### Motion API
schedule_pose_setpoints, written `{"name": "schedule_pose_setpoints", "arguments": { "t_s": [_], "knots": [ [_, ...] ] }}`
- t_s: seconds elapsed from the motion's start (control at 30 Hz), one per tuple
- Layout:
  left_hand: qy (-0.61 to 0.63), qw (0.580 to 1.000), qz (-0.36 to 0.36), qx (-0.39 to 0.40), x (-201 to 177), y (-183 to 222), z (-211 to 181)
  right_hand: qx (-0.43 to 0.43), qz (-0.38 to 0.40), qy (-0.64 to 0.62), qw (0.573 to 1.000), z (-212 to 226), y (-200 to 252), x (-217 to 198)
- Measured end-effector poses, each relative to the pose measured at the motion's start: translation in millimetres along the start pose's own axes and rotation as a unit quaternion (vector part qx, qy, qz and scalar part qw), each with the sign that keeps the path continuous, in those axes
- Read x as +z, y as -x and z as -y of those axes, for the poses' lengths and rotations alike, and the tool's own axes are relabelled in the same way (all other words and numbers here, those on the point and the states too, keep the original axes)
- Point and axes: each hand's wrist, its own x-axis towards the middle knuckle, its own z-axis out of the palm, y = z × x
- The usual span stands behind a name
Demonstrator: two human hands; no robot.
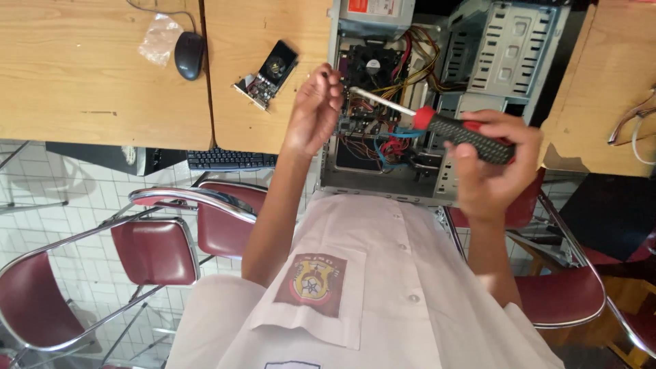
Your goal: A person uses a screwdriver to install or secure components and manage cables inside a computer tower.
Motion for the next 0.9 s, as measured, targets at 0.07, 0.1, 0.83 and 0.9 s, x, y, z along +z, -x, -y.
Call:
{"name": "schedule_pose_setpoints", "arguments": {
  "t_s": [0.07, 0.1, 0.83, 0.9],
  "knots": [
    [-0.05, 0.997, -0.055, 0.008, 2, -6, 16, -0.067, -0.038, -0.003, 0.997, -8, -4, 4],
    [-0.049, 0.997, -0.052, 0.005, 5, -6, 18, -0.068, -0.04, -0.001, 0.997, -7, -7, 7],
    [-0.134, 0.988, -0.072, 0.01, 22, -8, 18, -0.207, -0.014, 0.053, 0.977, -8, -8, -3],
    [-0.144, 0.987, -0.07, 0.012, 28, -8, 18, -0.204, -0.012, 0.056, 0.977, -6, -8, -5]
  ]
}}
